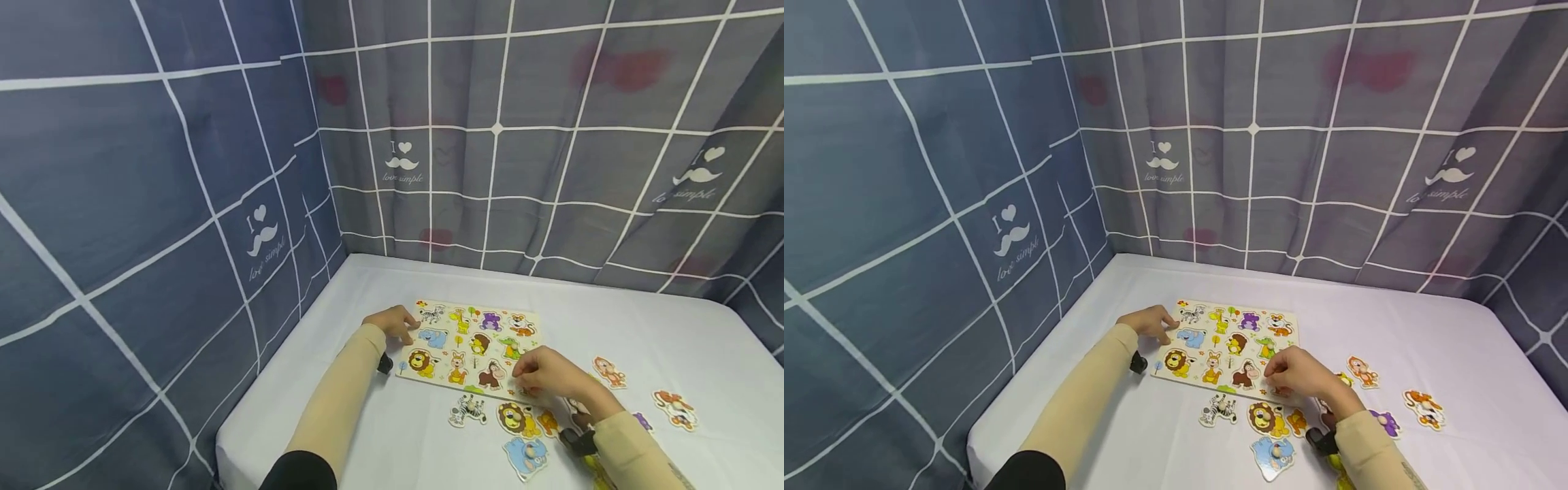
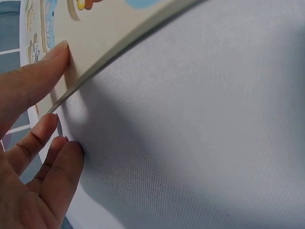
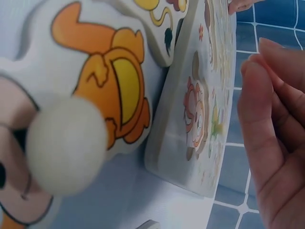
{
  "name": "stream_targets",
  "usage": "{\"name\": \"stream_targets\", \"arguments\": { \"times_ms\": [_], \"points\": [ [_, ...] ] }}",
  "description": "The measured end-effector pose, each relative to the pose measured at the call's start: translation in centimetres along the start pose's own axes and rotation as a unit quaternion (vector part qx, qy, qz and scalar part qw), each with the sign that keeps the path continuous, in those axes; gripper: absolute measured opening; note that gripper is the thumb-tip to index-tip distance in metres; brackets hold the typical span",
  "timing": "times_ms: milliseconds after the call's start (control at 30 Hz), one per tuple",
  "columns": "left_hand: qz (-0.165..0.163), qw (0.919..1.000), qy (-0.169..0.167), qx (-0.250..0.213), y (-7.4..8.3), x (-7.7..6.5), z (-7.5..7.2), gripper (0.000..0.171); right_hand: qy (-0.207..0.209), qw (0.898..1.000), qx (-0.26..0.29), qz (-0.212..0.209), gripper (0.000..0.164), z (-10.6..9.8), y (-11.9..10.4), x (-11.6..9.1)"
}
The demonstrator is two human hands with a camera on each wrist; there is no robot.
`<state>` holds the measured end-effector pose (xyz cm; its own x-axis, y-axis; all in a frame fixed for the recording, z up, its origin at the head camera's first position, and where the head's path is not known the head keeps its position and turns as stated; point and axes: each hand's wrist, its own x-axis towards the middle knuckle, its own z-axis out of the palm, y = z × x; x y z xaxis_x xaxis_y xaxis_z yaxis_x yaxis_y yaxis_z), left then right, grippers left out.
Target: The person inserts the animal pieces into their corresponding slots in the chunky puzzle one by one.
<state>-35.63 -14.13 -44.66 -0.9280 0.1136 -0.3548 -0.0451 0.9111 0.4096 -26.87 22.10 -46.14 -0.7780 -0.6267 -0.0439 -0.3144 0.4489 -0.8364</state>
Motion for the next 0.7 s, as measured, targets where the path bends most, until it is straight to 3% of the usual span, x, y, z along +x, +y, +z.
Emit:
{"name": "stream_targets", "arguments": {
  "times_ms": [433, 700],
  "points": [
    [0.008, 1.0000, -0.004, 0.002, 0.5, -0.4, -0.2, 0.055, -0.038, 0.999, -0.018, 0.009, 0.005, 0.7, -1.0, -1.1],
    [0.017, 0.9998, -0.002, 0.008, 0.4, -0.7, -0.1, 0.055, -0.067, 0.997, -0.032, -0.006, 0.005, 1.4, -1.2, -1.5]
  ]
}}
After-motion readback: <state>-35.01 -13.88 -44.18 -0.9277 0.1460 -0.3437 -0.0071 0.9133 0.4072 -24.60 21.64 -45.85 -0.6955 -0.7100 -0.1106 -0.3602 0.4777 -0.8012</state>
